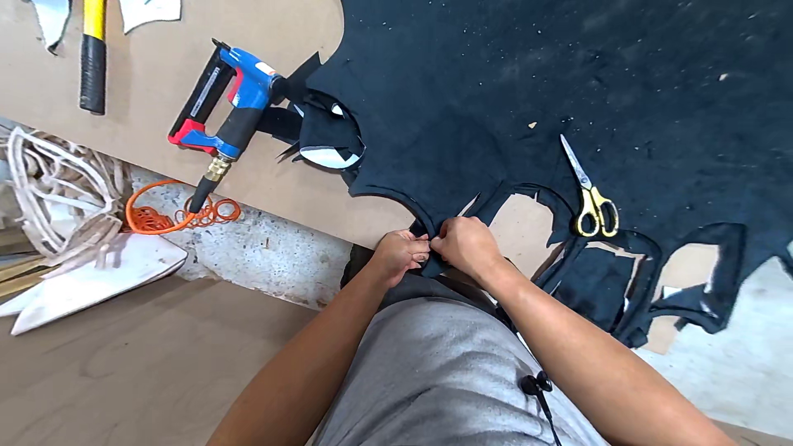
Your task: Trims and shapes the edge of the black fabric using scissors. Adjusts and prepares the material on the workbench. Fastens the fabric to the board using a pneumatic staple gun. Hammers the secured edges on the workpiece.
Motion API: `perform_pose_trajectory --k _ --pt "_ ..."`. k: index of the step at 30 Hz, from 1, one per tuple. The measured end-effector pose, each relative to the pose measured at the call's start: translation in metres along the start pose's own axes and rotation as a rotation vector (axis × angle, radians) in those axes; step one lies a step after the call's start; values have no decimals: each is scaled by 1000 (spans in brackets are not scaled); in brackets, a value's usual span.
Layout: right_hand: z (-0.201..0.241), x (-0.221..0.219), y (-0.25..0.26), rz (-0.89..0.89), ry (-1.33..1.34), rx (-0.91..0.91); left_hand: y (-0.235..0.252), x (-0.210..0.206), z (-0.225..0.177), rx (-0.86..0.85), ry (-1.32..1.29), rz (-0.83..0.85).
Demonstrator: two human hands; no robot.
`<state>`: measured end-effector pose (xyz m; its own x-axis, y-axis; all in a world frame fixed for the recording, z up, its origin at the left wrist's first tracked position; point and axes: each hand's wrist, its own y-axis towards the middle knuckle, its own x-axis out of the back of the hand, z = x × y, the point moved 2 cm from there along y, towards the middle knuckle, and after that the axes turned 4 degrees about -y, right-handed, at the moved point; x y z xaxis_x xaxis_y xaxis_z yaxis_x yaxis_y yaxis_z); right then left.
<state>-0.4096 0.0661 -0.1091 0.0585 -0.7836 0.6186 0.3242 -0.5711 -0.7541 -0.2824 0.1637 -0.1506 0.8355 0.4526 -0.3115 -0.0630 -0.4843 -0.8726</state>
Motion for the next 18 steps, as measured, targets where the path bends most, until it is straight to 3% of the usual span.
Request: perform_pose_trajectory --k 3,5,8,10,13,16,18 --pt "-6 -6 -6 -107 153 27 0 -1 -1 -18 21 8" --pt "-21 -3 -12 -193 431 36 0 0 0 -23 18 17" --pt "-84 38 -32 -448 716 -115 0 -1 3 -75 27 -22" --pt "-144 61 -41 -680 517 -241 -2 -8 -2 -112 194 -135" --pt "-201 64 -44 -673 149 -304 -1 -25 -13 -143 605 -314" --pt "-209 61 -39 -634 3 -306 -4 -38 -21 -159 889 -413" --pt "-203 67 -35 -602 14 -335 -3 -39 -20 -166 924 -433"
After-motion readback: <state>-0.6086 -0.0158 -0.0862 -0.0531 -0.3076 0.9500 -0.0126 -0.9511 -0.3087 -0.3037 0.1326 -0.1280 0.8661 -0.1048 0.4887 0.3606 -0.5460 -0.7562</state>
